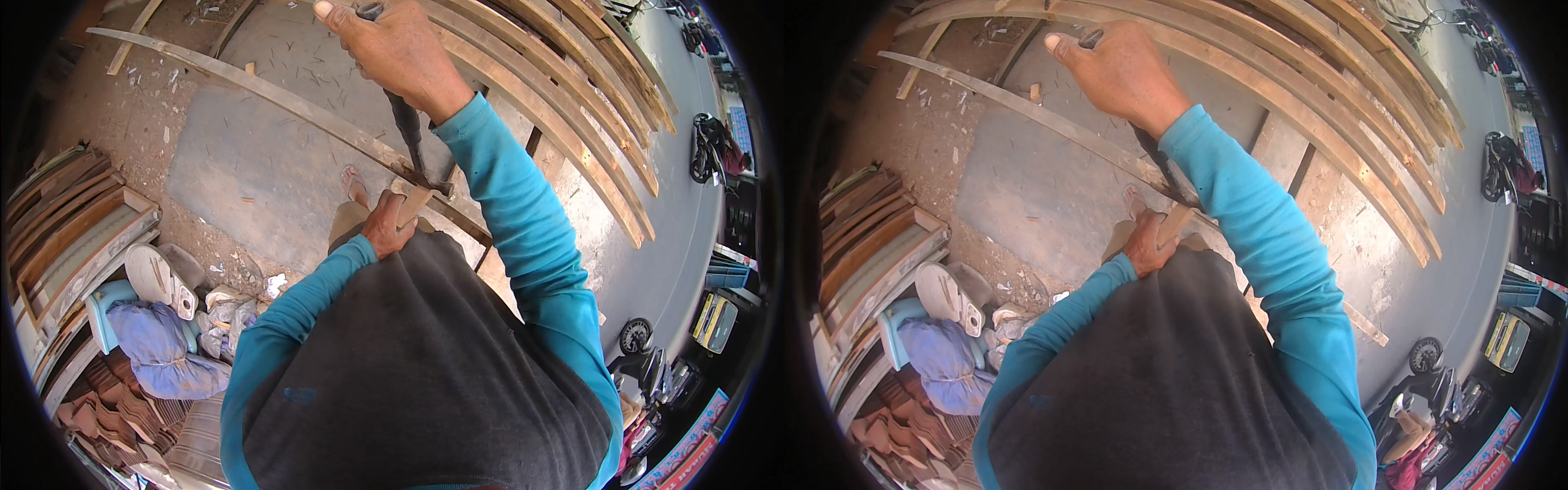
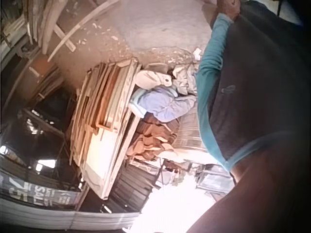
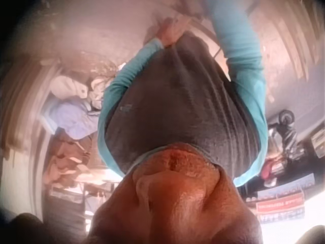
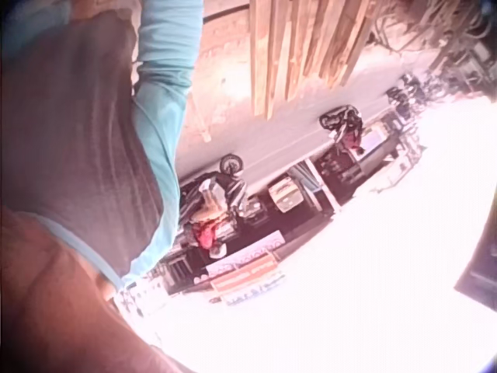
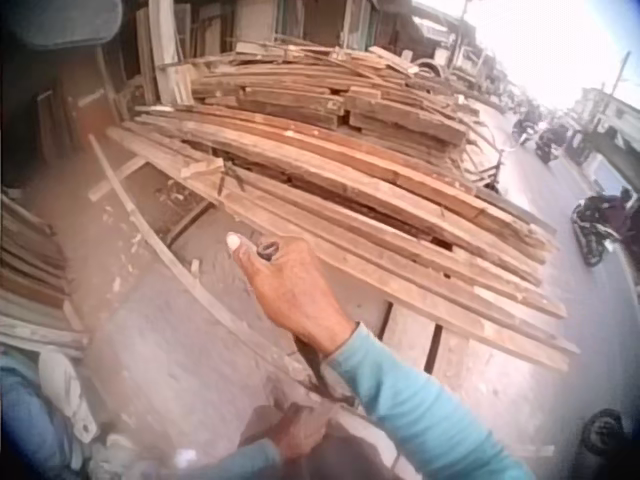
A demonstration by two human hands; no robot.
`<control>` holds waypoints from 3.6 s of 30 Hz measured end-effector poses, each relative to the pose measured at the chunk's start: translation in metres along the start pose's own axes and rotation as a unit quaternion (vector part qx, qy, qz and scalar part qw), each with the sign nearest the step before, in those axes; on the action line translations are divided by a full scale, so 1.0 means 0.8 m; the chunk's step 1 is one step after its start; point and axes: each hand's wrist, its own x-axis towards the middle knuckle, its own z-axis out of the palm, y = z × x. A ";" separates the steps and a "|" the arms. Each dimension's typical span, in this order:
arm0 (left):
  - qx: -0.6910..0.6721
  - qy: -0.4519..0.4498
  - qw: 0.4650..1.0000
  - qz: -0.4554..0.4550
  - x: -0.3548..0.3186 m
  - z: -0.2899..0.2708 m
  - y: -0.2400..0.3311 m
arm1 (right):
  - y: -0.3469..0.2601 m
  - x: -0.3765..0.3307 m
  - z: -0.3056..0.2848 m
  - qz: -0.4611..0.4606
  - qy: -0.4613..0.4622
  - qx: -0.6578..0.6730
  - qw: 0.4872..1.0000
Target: The person extracts nails from wooden planks using a hammer and a small wooden block as leverage.
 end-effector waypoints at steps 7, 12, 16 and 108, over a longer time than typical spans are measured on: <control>0.044 0.008 0.998 0.047 0.024 0.006 0.007 | 0.003 0.043 0.032 0.025 -0.019 0.011 0.999; 0.038 0.087 0.995 -0.011 0.031 0.028 0.006 | -0.001 0.042 0.038 0.030 -0.037 0.031 0.998; 0.062 0.041 0.996 -0.039 0.038 0.024 -0.003 | -0.006 0.026 0.030 0.012 -0.027 0.048 0.998; 0.329 -0.241 0.889 0.209 0.009 0.049 0.184 | -0.137 -0.775 0.038 0.291 0.639 0.197 0.684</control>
